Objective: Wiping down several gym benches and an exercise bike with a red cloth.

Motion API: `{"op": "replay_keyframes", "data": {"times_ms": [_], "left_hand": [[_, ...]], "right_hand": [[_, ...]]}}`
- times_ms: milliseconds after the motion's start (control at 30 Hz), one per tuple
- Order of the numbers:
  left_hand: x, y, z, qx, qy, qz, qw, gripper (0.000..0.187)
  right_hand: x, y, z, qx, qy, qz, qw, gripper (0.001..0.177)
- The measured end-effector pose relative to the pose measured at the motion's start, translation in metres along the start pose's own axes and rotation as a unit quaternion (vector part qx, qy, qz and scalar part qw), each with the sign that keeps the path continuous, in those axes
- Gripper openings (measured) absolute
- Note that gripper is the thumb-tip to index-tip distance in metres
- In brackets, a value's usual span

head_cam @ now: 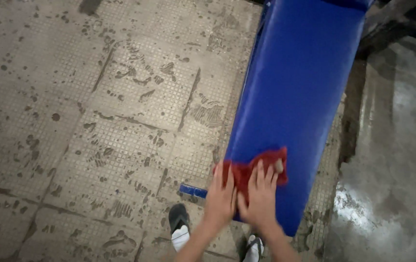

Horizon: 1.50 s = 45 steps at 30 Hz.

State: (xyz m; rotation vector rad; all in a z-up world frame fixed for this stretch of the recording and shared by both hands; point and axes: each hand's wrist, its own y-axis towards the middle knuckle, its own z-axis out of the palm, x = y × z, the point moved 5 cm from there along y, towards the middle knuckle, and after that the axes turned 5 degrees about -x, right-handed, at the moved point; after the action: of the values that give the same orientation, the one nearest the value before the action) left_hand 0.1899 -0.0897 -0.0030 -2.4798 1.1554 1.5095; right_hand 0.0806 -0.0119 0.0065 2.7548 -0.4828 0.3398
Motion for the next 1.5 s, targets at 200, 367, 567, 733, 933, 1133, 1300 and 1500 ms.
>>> {"op": "replay_keyframes", "data": {"times_ms": [200, 367, 567, 733, 933, 1133, 1300, 1500], "left_hand": [[0.001, -0.026, 0.006, 0.011, 0.063, -0.012, 0.998, 0.062], [0.004, 0.032, 0.009, 0.036, 0.054, 0.035, 0.997, 0.065], [0.055, 0.106, 0.064, 0.031, -0.022, 0.008, 0.999, 0.067], [0.06, 0.119, 0.069, -0.065, -0.111, 0.04, 0.991, 0.07], [0.005, 0.033, 0.04, 0.002, 0.117, -0.059, 0.991, 0.062], [-0.03, 0.035, 0.054, 0.104, 0.201, 0.009, 0.974, 0.074], [-0.043, 0.105, 0.07, 0.046, 0.187, 0.092, 0.977, 0.064], [-0.055, 0.114, 0.114, -0.011, 0.266, 0.047, 0.963, 0.064]], "right_hand": [[0.007, -0.027, 0.006, 0.03, 0.015, 0.015, 0.999, 0.078], [-0.006, 0.011, 0.007, 0.021, 0.005, -0.005, 1.0, 0.067], [-0.038, 0.107, 0.008, -0.02, -0.048, -0.033, 0.998, 0.07], [-0.051, 0.131, 0.013, -0.018, -0.031, -0.015, 0.999, 0.083], [-0.026, 0.044, -0.011, 0.013, -0.019, 0.008, 1.0, 0.087], [-0.065, -0.008, -0.006, 0.069, -0.007, -0.009, 0.998, 0.072], [-0.107, 0.052, -0.011, 0.077, -0.059, 0.015, 0.995, 0.075], [-0.146, 0.062, -0.015, 0.01, -0.046, 0.014, 0.999, 0.069]]}}
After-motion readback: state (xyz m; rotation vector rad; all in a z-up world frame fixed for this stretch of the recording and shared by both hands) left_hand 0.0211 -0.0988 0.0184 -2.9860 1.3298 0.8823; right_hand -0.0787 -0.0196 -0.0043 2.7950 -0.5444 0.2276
